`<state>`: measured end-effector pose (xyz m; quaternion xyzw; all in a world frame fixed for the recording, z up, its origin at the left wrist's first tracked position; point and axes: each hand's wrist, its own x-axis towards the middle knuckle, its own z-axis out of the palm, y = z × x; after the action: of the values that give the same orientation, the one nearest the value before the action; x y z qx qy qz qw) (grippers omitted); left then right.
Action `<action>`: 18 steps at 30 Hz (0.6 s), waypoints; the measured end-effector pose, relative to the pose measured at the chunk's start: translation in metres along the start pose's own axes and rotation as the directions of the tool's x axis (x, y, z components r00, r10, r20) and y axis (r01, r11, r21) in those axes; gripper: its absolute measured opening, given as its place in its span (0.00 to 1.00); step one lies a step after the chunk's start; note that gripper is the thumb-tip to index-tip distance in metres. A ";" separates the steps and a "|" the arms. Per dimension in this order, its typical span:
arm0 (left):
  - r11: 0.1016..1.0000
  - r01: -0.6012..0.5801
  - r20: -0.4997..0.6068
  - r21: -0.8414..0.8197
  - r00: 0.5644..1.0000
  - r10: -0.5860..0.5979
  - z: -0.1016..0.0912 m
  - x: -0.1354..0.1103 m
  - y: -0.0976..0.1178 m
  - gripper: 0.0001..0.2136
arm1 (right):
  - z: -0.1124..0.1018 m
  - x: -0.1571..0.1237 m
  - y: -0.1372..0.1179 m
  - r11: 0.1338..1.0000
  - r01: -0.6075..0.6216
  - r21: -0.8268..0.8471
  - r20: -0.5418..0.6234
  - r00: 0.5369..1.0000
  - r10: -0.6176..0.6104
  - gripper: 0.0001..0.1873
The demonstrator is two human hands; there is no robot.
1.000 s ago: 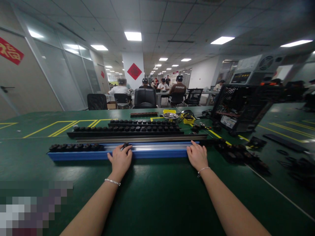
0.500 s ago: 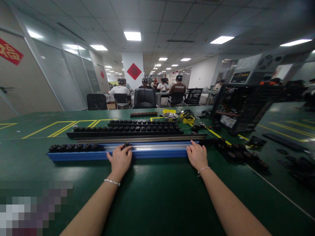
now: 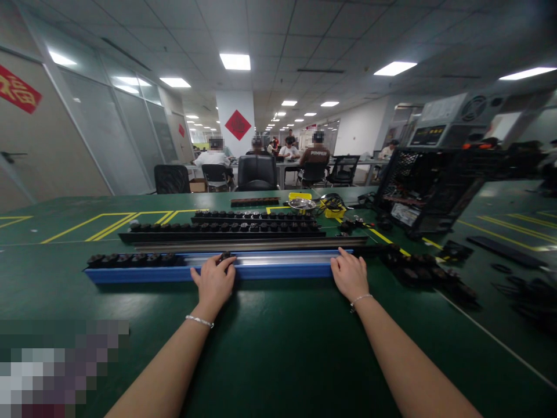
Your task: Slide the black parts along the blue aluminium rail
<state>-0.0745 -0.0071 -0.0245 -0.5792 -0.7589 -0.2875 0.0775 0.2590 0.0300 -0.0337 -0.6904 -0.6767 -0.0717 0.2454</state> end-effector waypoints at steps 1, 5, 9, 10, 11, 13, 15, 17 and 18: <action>1.000 -0.009 -0.004 0.001 1.000 0.009 0.000 0.000 0.000 0.14 | 0.000 0.000 0.000 1.000 0.001 0.000 -0.003 1.000 -0.001 0.23; 0.999 -0.049 -0.021 0.013 0.999 0.049 0.001 -0.001 0.000 0.14 | 0.001 0.000 0.000 1.000 0.001 -0.007 -0.016 1.000 -0.001 0.22; 0.998 -0.059 -0.029 0.025 0.998 0.060 0.000 -0.002 0.001 0.14 | 0.002 0.000 0.000 1.000 0.001 -0.016 -0.014 1.000 -0.002 0.22; 0.998 -0.063 -0.027 0.027 0.998 0.064 0.000 -0.002 0.001 0.14 | 0.002 0.000 0.000 1.000 0.001 -0.016 -0.014 1.000 -0.002 0.22; 0.997 -0.072 -0.022 0.030 0.997 0.073 0.000 -0.002 0.001 0.14 | 0.001 -0.001 0.000 1.000 0.002 -0.016 -0.014 1.000 -0.002 0.22; 0.995 -0.099 -0.010 0.032 0.995 0.099 0.000 -0.002 0.001 0.14 | 0.001 -0.001 0.000 1.000 0.003 -0.015 -0.012 1.000 -0.003 0.23; 0.992 -0.123 -0.003 0.031 0.992 0.124 0.000 -0.003 0.001 0.14 | 0.000 -0.001 0.000 1.000 0.003 -0.012 -0.008 1.000 -0.003 0.23; 0.991 -0.132 -0.007 0.029 0.991 0.132 0.000 -0.003 0.001 0.14 | 0.000 0.000 0.000 1.000 0.003 -0.011 -0.005 1.000 -0.003 0.23; 0.991 -0.133 -0.010 0.028 0.991 0.134 0.001 -0.003 0.001 0.15 | 0.000 0.000 0.000 1.000 0.002 -0.012 -0.004 1.000 -0.002 0.23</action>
<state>-0.0729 -0.0092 -0.0261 -0.6259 -0.7218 -0.2745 0.1090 0.2589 0.0299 -0.0341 -0.6911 -0.6763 -0.0776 0.2426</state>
